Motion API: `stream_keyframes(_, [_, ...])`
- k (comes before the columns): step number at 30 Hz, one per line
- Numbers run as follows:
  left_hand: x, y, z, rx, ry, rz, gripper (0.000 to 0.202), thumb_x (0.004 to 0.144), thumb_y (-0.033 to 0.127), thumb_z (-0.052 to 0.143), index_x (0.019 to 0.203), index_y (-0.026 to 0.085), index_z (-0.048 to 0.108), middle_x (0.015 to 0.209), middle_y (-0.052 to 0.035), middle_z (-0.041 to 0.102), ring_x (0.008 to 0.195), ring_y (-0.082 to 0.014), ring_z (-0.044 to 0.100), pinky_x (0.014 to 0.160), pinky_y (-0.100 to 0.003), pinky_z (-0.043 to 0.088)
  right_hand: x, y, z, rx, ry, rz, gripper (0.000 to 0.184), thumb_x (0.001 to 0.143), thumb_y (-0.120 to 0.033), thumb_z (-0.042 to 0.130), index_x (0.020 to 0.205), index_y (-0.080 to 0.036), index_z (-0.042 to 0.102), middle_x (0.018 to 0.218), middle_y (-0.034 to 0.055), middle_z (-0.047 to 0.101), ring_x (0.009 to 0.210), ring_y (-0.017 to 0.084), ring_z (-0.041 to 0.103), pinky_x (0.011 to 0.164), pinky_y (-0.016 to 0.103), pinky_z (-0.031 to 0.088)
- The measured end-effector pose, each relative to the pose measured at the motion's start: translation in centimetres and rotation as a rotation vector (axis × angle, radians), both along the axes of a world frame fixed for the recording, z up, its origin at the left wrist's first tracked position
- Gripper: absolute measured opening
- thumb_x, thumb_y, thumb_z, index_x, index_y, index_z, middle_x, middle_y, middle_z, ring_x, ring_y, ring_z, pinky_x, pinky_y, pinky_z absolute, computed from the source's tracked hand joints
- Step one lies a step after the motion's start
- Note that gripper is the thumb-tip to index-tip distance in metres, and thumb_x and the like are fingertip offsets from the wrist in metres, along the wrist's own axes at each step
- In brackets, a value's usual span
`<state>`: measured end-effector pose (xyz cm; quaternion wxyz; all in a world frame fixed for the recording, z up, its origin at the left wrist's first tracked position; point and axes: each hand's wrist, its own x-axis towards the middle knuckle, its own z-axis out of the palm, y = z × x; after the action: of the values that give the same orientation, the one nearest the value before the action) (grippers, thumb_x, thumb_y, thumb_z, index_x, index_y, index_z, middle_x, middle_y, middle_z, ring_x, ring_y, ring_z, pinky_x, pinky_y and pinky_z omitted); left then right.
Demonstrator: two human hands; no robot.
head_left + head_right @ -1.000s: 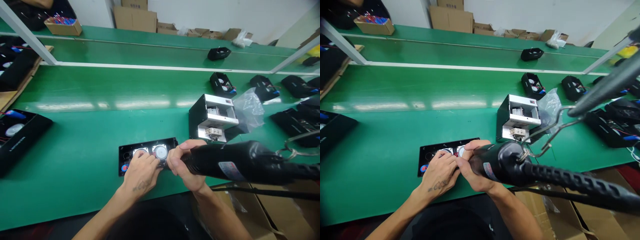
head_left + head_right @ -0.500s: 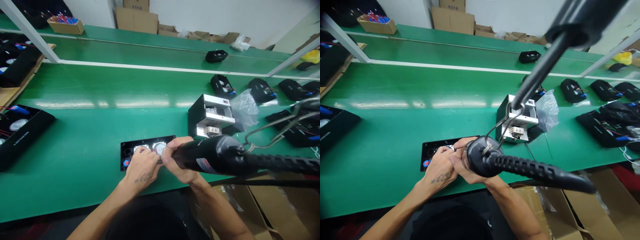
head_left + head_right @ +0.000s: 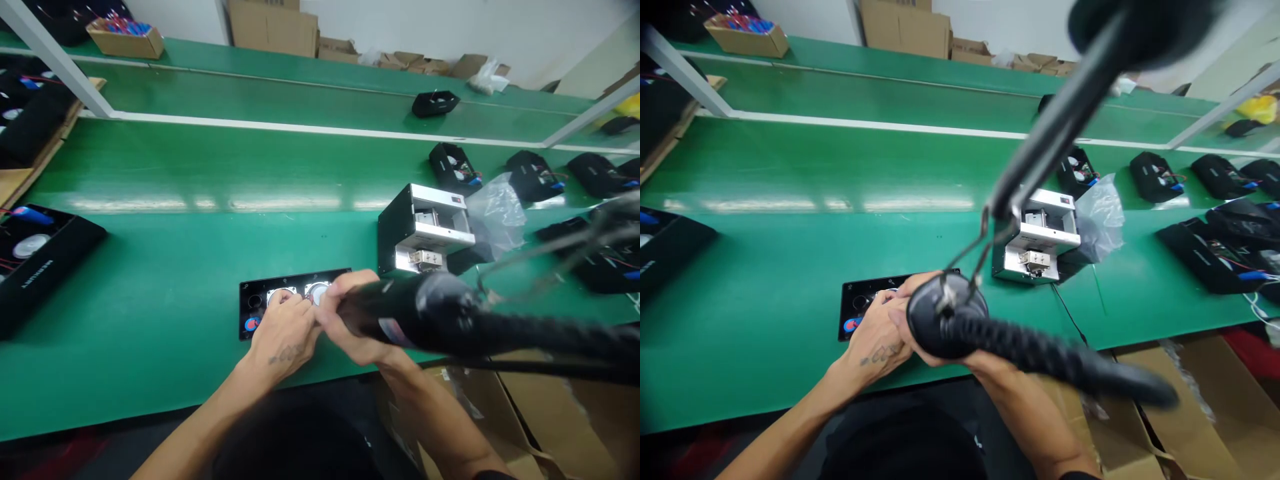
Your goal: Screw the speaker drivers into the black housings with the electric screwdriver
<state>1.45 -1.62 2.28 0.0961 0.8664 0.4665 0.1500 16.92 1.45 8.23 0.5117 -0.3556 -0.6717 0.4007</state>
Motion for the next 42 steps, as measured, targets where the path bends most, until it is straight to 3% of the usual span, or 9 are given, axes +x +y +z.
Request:
stream_keyframes(5, [0.0, 0.2, -0.3, 0.052, -0.026, 0.012, 0.013, 0.096, 0.019, 0.051, 0.094, 0.021, 0.063, 0.085, -0.0057, 0.066, 0.076, -0.0235, 0.057, 0.074, -0.042, 0.038, -0.1, 1.4, 0.7, 0.035, 0.126, 0.155, 0.036, 0.084, -0.018, 0.072, 0.114, -0.028, 0.055, 0.062, -0.0098, 0.054, 0.049, 0.012, 0.052, 0.054, 0.031, 0.053])
stream_keyframes(10, [-0.1, 0.4, -0.6, 0.077, -0.085, 0.070, 0.013, 0.094, 0.019, 0.053, 0.085, 0.021, 0.063, 0.079, -0.0054, 0.065, 0.078, -0.0237, 0.058, 0.075, -0.041, 0.040, -0.4, 1.6, 1.4, -0.066, 0.219, 0.199, 0.032, 0.082, -0.025, 0.078, 0.107, -0.027, 0.058, 0.063, -0.0082, 0.055, 0.048, 0.012, 0.050, 0.046, 0.028, 0.045])
stream_keyframes(16, [0.0, 0.2, -0.2, 0.094, -0.101, 0.056, 0.013, 0.091, 0.016, 0.055, 0.082, 0.022, 0.064, 0.078, -0.0049, 0.067, 0.077, -0.0242, 0.060, 0.076, -0.043, 0.042, 0.3, 2.2, 1.8, -0.211, 0.223, 0.373, 0.056, 0.075, -0.060, 0.080, 0.113, -0.023, 0.060, 0.065, -0.0058, 0.057, 0.054, 0.014, 0.053, 0.050, 0.029, 0.048])
stream_keyframes(20, [0.2, 0.2, 0.0, 0.165, -0.015, 0.033, 0.018, 0.086, 0.012, 0.057, 0.095, 0.022, 0.070, 0.093, -0.0095, 0.072, 0.087, -0.0295, 0.064, 0.076, -0.045, 0.043, 1.2, 2.6, 1.8, -0.293, 0.260, 0.583, 0.051, 0.078, -0.042, 0.083, 0.117, -0.021, 0.058, 0.088, 0.0022, 0.068, 0.073, 0.017, 0.065, 0.067, 0.031, 0.057])
stream_keyframes(22, [0.2, 0.2, 0.0, 0.167, 0.004, 0.029, 0.015, 0.087, 0.015, 0.060, 0.093, 0.023, 0.071, 0.089, -0.0087, 0.072, 0.085, -0.0293, 0.064, 0.075, -0.044, 0.044, 1.3, 2.8, 1.6, -0.290, 0.354, 0.664, 0.060, 0.077, -0.044, 0.083, 0.125, -0.022, 0.056, 0.088, 0.0017, 0.067, 0.070, 0.015, 0.063, 0.065, 0.029, 0.055])
stream_keyframes(26, [0.3, 0.3, 0.2, 0.158, 0.021, 0.057, 0.006, 0.090, 0.025, 0.066, 0.093, 0.024, 0.072, 0.086, -0.0064, 0.072, 0.085, -0.0270, 0.064, 0.078, -0.043, 0.045, 0.9, 2.9, 1.4, -0.299, 0.560, 0.671, 0.080, 0.080, -0.074, 0.062, 0.133, -0.015, 0.054, 0.076, 0.0010, 0.063, 0.056, 0.013, 0.052, 0.052, 0.027, 0.046])
stream_keyframes(34, [0.5, 0.2, 0.5, 0.160, -0.001, 0.083, 0.013, 0.088, 0.019, 0.061, 0.082, 0.024, 0.070, 0.077, -0.0042, 0.071, 0.084, -0.0245, 0.066, 0.081, -0.039, 0.046, 0.2, 1.7, 1.6, -0.359, 0.561, 0.551, 0.066, 0.082, -0.076, 0.060, 0.099, -0.013, 0.065, 0.067, -0.0004, 0.056, 0.051, 0.011, 0.048, 0.045, 0.024, 0.040])
stream_keyframes(39, [0.4, 0.0, 0.3, 0.188, 0.039, 0.086, 0.021, 0.087, 0.017, 0.058, 0.068, 0.023, 0.066, 0.065, -0.0034, 0.066, 0.074, -0.0231, 0.063, 0.078, -0.038, 0.045, 0.4, 1.9, 1.6, -0.318, 0.475, 0.601, 0.069, 0.081, -0.079, 0.057, 0.095, -0.012, 0.066, 0.062, -0.0006, 0.057, 0.048, 0.011, 0.049, 0.044, 0.025, 0.042])
stream_keyframes(42, [0.5, 0.2, 0.5, 0.220, 0.069, 0.074, 0.023, 0.089, 0.021, 0.054, 0.072, 0.022, 0.070, 0.065, -0.0055, 0.067, 0.074, -0.0256, 0.064, 0.075, -0.040, 0.044, 0.4, 2.1, 1.8, -0.319, 0.450, 0.605, 0.069, 0.079, -0.080, 0.058, 0.093, -0.013, 0.066, 0.062, -0.0010, 0.058, 0.047, 0.010, 0.048, 0.044, 0.024, 0.042])
